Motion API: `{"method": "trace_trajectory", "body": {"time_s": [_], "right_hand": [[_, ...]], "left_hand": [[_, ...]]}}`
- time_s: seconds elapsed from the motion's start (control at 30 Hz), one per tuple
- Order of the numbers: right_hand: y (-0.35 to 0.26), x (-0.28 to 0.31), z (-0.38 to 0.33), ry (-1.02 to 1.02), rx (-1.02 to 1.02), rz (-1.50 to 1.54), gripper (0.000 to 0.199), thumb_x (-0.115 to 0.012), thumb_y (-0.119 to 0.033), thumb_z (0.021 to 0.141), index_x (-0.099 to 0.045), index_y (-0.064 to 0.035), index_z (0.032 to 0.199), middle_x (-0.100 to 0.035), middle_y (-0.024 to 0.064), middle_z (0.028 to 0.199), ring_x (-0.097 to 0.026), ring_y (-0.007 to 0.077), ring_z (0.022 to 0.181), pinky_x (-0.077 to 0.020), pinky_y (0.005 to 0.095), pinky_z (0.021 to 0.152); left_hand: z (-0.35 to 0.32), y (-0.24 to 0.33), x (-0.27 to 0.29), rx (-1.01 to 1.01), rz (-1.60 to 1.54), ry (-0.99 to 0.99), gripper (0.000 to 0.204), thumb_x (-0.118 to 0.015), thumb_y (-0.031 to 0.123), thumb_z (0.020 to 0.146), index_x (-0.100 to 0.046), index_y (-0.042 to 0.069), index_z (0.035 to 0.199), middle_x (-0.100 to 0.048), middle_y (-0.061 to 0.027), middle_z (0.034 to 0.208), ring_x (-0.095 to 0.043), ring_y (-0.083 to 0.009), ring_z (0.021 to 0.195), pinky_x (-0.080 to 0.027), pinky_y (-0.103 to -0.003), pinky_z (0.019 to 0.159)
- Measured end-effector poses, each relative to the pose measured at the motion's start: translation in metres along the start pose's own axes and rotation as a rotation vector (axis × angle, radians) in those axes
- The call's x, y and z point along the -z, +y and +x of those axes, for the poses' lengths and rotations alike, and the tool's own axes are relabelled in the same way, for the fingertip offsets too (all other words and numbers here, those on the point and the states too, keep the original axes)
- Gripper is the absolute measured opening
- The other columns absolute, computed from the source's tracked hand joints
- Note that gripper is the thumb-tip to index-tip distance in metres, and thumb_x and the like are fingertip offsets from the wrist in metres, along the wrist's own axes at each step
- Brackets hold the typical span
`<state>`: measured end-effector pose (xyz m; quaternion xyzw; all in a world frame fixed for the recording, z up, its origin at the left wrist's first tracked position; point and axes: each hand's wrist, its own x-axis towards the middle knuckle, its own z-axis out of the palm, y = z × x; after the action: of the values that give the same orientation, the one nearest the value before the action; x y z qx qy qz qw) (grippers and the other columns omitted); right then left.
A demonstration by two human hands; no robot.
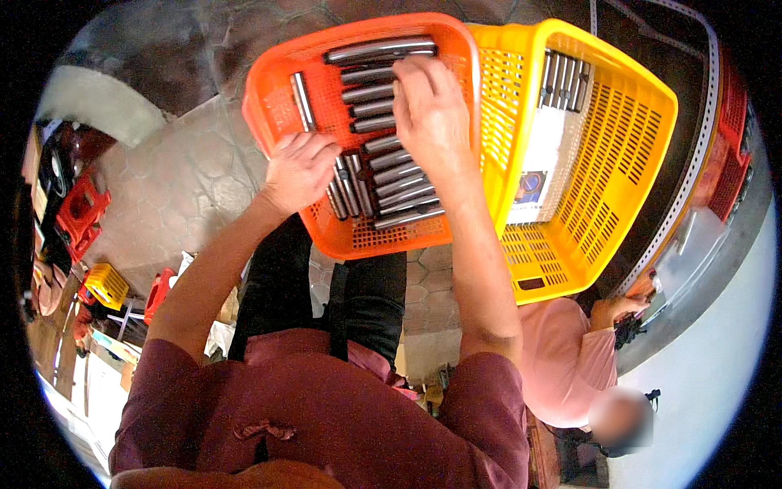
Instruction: The person transfers cylindrical metal rods from an orange basket into a yellow basket lined with newspaper, arranging them in neat rows. The person then moves to a table and repeats the transfer process with another set of rods.
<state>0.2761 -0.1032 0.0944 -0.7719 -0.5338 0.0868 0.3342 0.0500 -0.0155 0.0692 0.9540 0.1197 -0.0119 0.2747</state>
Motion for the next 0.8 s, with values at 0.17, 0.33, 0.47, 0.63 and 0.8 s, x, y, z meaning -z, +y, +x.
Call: {"method": "trace_trajectory", "body": {"time_s": [0.17,0.33,0.47,0.63,0.8], "right_hand": [[0.017,-0.037,0.019,-0.189,0.002,-0.483,0.036,-0.067,-0.022,0.080,-0.059,-0.0036,0.110,-0.056,0.0133,0.109,-0.053,0.0332,0.103,-0.0423,0.0464,0.088],[0.007,-0.038,0.034,-0.548,-0.121,-0.662,0.049,-0.072,-0.036,0.076,-0.057,-0.0051,0.110,-0.053,0.0136,0.107,-0.052,0.0340,0.105,-0.0418,0.0477,0.090],[0.018,-0.048,0.018,-0.528,0.000,-0.617,0.053,-0.072,-0.036,0.077,-0.052,-0.0057,0.116,-0.051,0.0150,0.115,-0.051,0.0352,0.106,-0.0456,0.0478,0.086],[0.012,-0.042,0.032,-0.596,-0.034,-0.520,0.051,-0.073,-0.036,0.076,-0.054,-0.0049,0.112,-0.055,0.0148,0.110,-0.054,0.0346,0.106,-0.0441,0.0468,0.088],[0.020,-0.043,0.038,-0.653,0.044,-0.527,0.046,-0.074,-0.033,0.074,-0.056,-0.0064,0.107,-0.056,0.0147,0.116,-0.054,0.0323,0.111,-0.0429,0.0458,0.092]], "left_hand": [[-0.005,-0.004,-0.002,0.002,-0.049,0.043,0.026,-0.062,0.015,0.073,-0.063,0.007,0.099,-0.060,-0.0027,0.103,-0.056,-0.0204,0.094,-0.041,-0.035,0.083],[-0.006,-0.005,-0.002,0.007,-0.053,0.081,0.022,-0.058,0.012,0.074,-0.062,0.008,0.095,-0.059,-0.0029,0.098,-0.057,-0.0206,0.091,-0.043,-0.033,0.081],[-0.003,-0.002,-0.001,0.006,-0.068,0.120,0.025,-0.058,0.013,0.074,-0.062,0.007,0.098,-0.060,-0.0043,0.106,-0.058,-0.0212,0.097,-0.045,-0.035,0.084],[-0.001,0.001,-0.003,0.065,-0.036,0.099,0.030,-0.059,0.013,0.073,-0.061,0.007,0.102,-0.060,-0.0049,0.110,-0.058,-0.0222,0.099,-0.046,-0.036,0.084],[0.003,0.002,-0.005,0.092,0.018,0.082,0.033,-0.061,0.013,0.074,-0.062,0.007,0.106,-0.061,-0.0061,0.111,-0.059,-0.0236,0.099,-0.046,-0.037,0.084]]}}
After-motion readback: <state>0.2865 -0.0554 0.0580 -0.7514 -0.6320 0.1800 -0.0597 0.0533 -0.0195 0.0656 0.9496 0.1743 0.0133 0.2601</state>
